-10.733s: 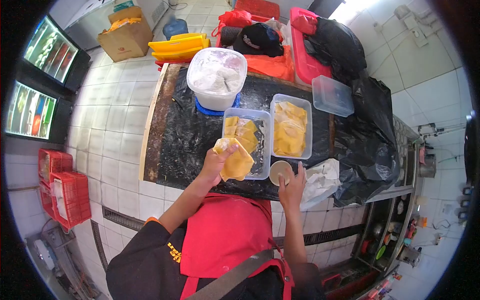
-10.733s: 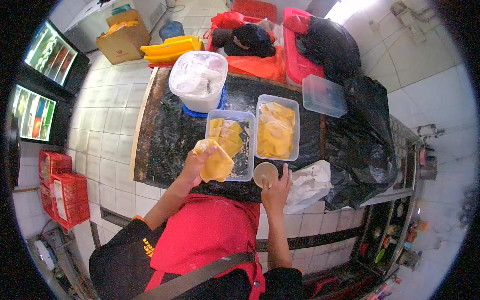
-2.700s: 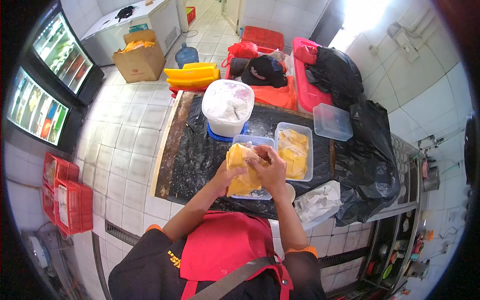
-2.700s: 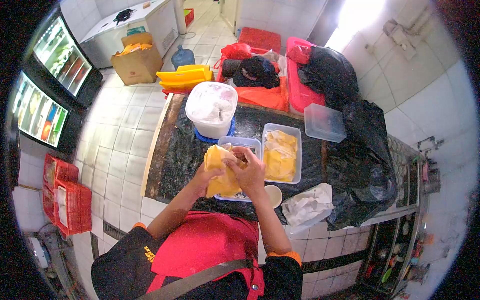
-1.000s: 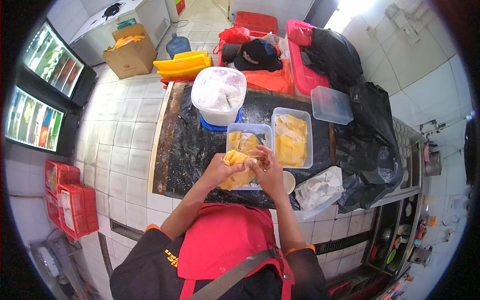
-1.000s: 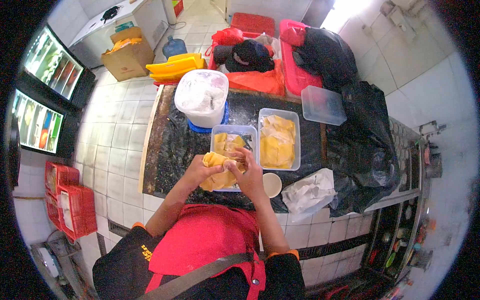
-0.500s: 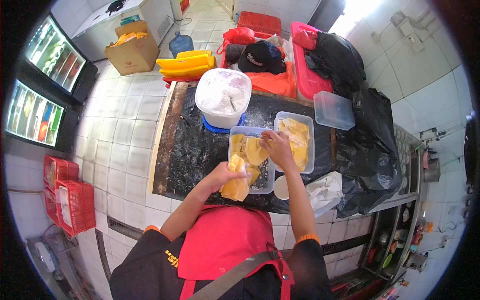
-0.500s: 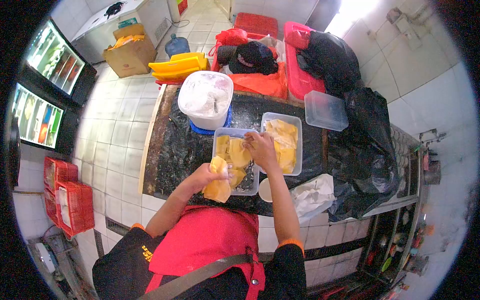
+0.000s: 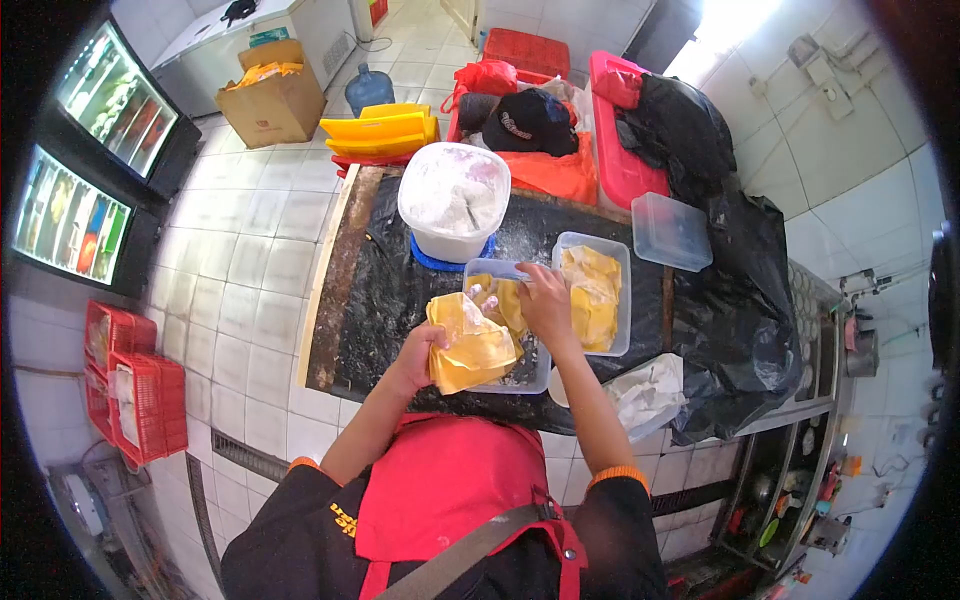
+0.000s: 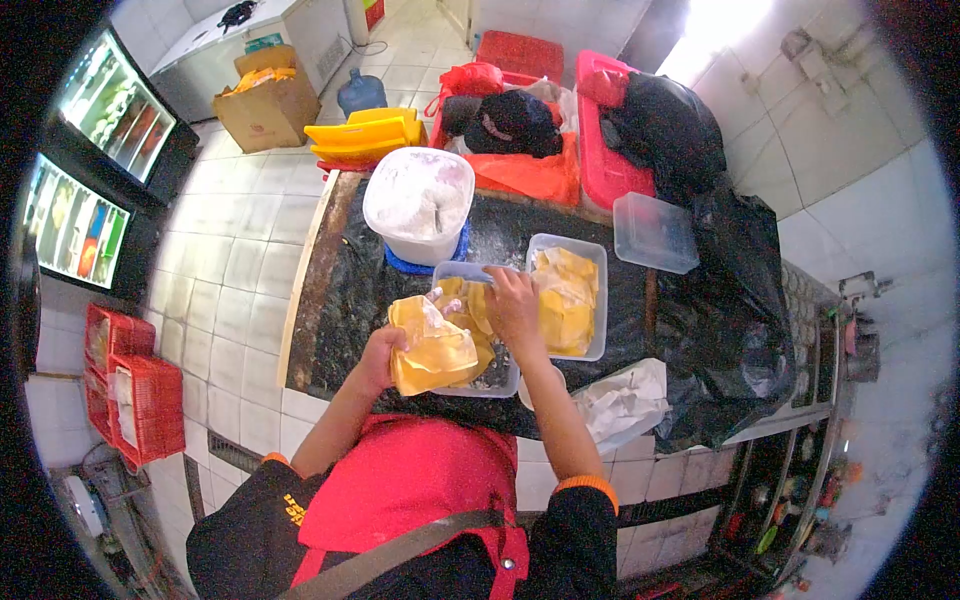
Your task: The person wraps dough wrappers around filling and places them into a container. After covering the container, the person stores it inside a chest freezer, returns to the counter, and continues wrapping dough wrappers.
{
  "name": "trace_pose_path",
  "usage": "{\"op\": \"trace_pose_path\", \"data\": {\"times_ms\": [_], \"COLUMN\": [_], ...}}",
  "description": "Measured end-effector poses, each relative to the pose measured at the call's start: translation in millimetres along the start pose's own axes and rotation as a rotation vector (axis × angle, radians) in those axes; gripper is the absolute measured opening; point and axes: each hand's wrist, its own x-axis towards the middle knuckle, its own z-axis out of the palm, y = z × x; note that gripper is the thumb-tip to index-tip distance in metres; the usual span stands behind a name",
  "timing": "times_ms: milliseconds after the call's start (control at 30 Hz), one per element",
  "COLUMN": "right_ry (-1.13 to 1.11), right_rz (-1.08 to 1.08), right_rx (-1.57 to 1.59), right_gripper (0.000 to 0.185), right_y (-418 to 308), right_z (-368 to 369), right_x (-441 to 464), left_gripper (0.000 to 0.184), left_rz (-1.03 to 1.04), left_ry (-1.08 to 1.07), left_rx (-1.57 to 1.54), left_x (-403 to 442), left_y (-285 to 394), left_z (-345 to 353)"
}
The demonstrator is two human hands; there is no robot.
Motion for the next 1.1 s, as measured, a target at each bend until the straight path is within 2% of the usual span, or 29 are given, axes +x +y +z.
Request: {"op": "trace_pose_path", "data": {"times_ms": [33,100,133,200,267,300,367,433,533,567,600,667,700,767,800,867,900,967,1000,1067,1100], "right_ry": [-0.002,-0.133,-0.131,-0.079,0.003,0.071,0.141,0.084,0.069,0.028,0.028,0.104,0.103,0.003,0.003,-0.212,-0.211,-0.048,-0.046,-0.013,-0.008], "right_rz": [-0.004,0.235,0.239,0.082,0.086,0.084,0.083,0.314,0.366,0.484,0.486,0.404,0.404,0.538,0.54,0.626,0.628,0.473,0.479,0.33,0.33], "right_rx": [0.003,0.616,0.617,0.451,0.407,0.369,0.33,0.492,0.437,0.441,0.441,-0.004,-0.006,-0.389,-0.39,-0.37,-0.369,-0.067,-0.066,0.379,0.382], "right_gripper": [0.03,0.036,0.036,0.037,0.034,0.031,0.028,0.025,0.027,0.027,0.027,0.028,0.028,0.031,0.031,0.038,0.038,0.035,0.035,0.031,0.031], "right_y": [-18.5,-56.1,-62.8,-71.4,-73.1,-74.2,-77.3,-81.6,-65.2,-54.8,-45.7,-30.3,-26.0,-17.8,-17.7,-17.8,-18.7,-23.0,-32.5,-58.4,-64.9], "right_z": [-13.8,-38.5,-35.9,-34.6,-35.0,-34.9,-35.5,-39.0,-44.7,-46.5,-52.9,-64.7,-64.6,-61.2,-63.1,-65.8,-66.9,-70.3,-75.8,-86.1,-85.3], "right_x": [-0.5,-6.0,-13.7,-26.9,-36.4,-41.5,-52.3,-65.6,-94.2,-107.3,-120.2,-145.1,-158.3,-181.8,-184.9,-190.1,-186.5,-168.6,-155.6,-123.8,-113.6], "left_gripper": [0.066,0.07,0.066,0.062,0.037,0.037,0.03,0.027,0.024,0.024,0.024,0.025,0.025,0.025,0.025,0.026,0.027,0.028,0.03,0.032,0.035], "left_rz": [0.053,0.106,0.104,0.086,0.163,0.157,0.294,0.267,0.274,0.313,0.31,0.3,0.276,0.27,0.264,0.244,0.229,0.235,0.241,0.247,0.26], "left_ry": [0.017,0.037,-0.006,-0.06,0.006,0.005,0.104,0.104,0.143,0.179,0.179,0.219,0.205,0.195,0.183,0.189,0.196,0.181,0.163,0.145,0.13], "left_rx": [0.113,0.226,0.179,0.144,0.144,0.146,0.382,0.421,0.492,0.525,0.525,0.292,0.272,0.362,0.455,0.498,0.539,0.578,0.615,0.693,0.766], "left_x": [-1.5,-3.4,-3.4,-0.1,2.5,7.1,15.7,10.1,12.5,14.5,14.5,14.6,11.3,9.9,9.0,8.8,8.2,5.7,4.7,3.0,1.7], "left_y": [0.3,-0.7,-1.6,-4.8,-12.3,-18.8,-29.0,-31.4,-38.9,-41.3,-39.5,-29.8,-23.8,-20.4,-19.3,-21.0,-22.2,-24.6,-26.4,-28.6,-28.8], "left_z": [-0.6,1.1,6.3,25.0,49.2,48.9,43.4,49.7,43.9,38.7,37.7,36.5,40.6,39.4,41.3,47.5,51.9,58.8,61.7,65.3,67.1]}}
